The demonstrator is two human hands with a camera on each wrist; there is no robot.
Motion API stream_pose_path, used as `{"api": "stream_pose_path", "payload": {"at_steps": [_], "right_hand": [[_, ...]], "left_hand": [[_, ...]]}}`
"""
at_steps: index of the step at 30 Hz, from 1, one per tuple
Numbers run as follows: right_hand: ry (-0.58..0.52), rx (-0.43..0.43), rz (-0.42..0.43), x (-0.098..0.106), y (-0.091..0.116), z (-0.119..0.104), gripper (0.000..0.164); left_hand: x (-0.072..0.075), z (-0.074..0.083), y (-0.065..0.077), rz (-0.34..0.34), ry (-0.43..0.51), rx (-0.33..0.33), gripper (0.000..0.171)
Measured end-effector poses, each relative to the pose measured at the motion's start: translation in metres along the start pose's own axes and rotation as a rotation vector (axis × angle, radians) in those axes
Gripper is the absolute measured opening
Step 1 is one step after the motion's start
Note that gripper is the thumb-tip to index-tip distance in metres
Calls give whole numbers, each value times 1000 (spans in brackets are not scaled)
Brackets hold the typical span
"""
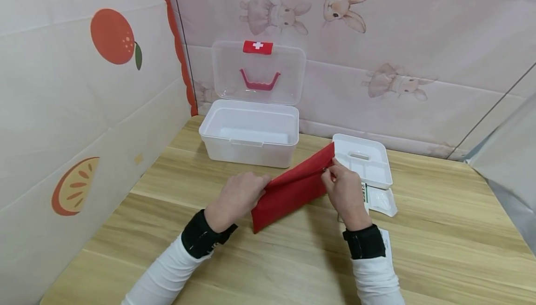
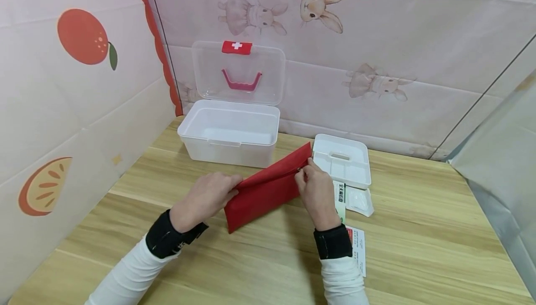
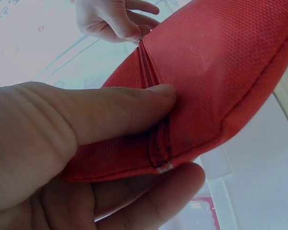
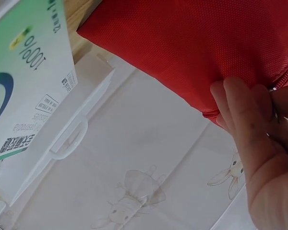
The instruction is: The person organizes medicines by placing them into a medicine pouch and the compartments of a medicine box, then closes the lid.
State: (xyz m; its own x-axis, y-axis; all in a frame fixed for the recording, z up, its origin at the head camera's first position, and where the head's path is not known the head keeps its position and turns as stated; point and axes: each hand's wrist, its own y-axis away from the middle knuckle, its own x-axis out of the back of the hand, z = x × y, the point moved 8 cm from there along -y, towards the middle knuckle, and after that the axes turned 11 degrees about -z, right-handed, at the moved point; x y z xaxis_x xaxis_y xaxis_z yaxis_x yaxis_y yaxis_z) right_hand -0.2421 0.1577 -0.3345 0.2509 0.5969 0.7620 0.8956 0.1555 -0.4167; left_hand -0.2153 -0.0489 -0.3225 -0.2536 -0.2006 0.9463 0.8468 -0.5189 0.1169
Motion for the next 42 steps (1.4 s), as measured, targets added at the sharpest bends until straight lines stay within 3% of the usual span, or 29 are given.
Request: {"api": "stream_pose_path", "payload": {"at_steps": [24,42], "right_hand": [[22,23,87,3,0,3,24],[28,-6,91,5,1,8,19]], "left_hand": [[1,1,1,15,-22,-22,17],[2,-1,2,-8,-9,-21,18]]}}
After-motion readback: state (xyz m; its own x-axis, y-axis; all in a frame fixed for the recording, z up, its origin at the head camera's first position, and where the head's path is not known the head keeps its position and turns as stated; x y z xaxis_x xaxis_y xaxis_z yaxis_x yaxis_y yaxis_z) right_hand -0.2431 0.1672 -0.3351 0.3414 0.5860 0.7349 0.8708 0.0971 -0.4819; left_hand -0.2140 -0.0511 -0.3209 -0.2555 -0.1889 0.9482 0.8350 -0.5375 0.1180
